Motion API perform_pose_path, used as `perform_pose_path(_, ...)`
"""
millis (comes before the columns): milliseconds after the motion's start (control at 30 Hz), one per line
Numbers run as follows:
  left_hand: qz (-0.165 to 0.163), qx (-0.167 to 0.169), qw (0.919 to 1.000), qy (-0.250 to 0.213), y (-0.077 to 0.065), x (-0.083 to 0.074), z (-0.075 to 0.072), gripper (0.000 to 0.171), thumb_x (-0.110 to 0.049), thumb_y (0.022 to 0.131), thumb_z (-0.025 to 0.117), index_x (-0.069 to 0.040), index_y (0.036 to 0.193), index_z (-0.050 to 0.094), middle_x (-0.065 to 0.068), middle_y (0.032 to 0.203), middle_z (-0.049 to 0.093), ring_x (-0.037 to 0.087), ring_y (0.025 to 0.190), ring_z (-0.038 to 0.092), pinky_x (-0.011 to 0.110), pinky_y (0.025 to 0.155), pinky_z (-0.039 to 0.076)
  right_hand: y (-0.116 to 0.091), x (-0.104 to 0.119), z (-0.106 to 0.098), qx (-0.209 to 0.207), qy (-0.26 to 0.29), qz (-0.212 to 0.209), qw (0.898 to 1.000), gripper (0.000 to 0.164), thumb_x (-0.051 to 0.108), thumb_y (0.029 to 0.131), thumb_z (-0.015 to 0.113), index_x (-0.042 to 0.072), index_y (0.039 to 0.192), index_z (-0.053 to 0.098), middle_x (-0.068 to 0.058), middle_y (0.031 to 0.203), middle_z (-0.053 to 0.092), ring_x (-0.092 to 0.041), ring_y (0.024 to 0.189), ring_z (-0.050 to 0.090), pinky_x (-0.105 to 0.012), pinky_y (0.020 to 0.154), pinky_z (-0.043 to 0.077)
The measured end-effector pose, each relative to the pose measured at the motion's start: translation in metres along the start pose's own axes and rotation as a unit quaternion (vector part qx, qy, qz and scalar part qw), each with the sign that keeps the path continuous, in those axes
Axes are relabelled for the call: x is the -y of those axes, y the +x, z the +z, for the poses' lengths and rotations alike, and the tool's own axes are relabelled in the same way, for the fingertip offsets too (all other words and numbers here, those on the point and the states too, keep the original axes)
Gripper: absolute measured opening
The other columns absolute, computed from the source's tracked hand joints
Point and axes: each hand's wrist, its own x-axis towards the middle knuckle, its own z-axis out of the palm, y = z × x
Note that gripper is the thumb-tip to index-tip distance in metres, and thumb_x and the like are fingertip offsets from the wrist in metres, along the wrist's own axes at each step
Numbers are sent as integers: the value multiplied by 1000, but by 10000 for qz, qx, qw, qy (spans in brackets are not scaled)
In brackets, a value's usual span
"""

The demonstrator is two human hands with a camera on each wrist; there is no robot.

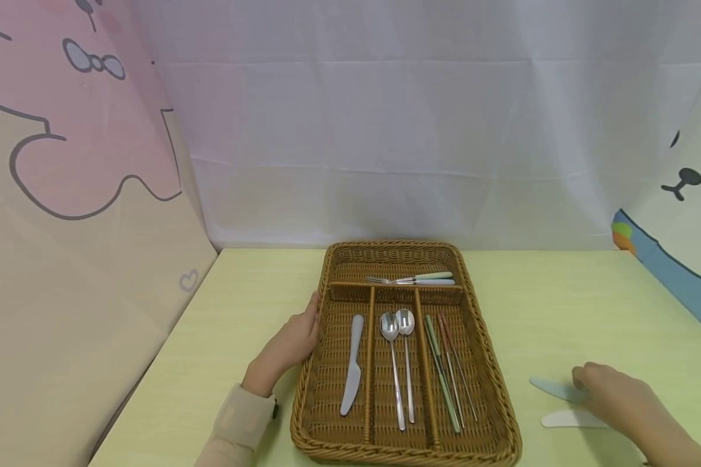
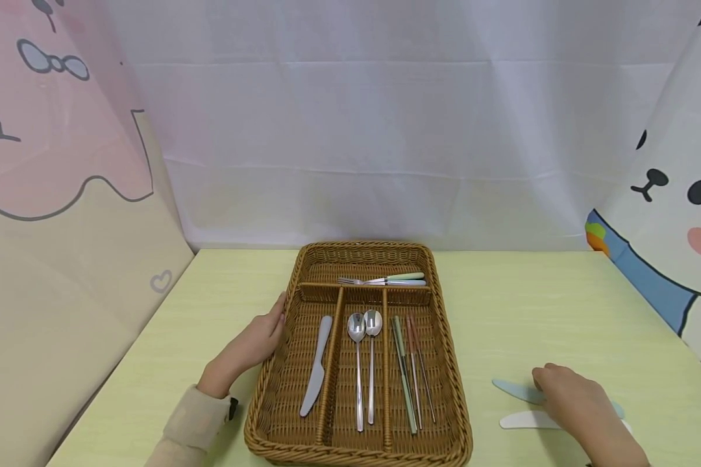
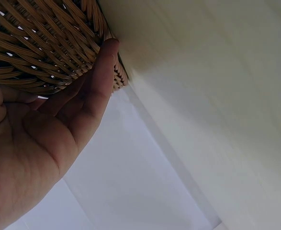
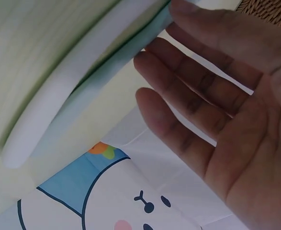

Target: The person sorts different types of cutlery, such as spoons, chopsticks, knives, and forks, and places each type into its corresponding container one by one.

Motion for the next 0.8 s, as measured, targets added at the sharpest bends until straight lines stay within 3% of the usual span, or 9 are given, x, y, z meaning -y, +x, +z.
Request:
perform_pose_path(333, -8, -17, 10000, 33, 0, 0, 0, 53, -12, 100, 24, 2, 144, -1, -5, 47, 37, 7, 36, 28, 30, 47, 41, 2, -5, 4, -227, 7, 25, 9997, 24, -7, 67, 65, 12, 70, 52, 2, 67, 53, -14, 58, 46, -40, 47, 46)
perform_pose_path(800, 40, -49, 10000, -22, 1, 3, 2, 52, -12, 100, 24, 2, 144, 0, -4, 48, 37, 7, 36, 29, 28, 42, 40, 2, -8, 10, -536, -100, -138, 9984, 37, -6, 63, 70, 16, 67, 41, 6, 65, 42, -13, 57, 37, -34, 44, 39)
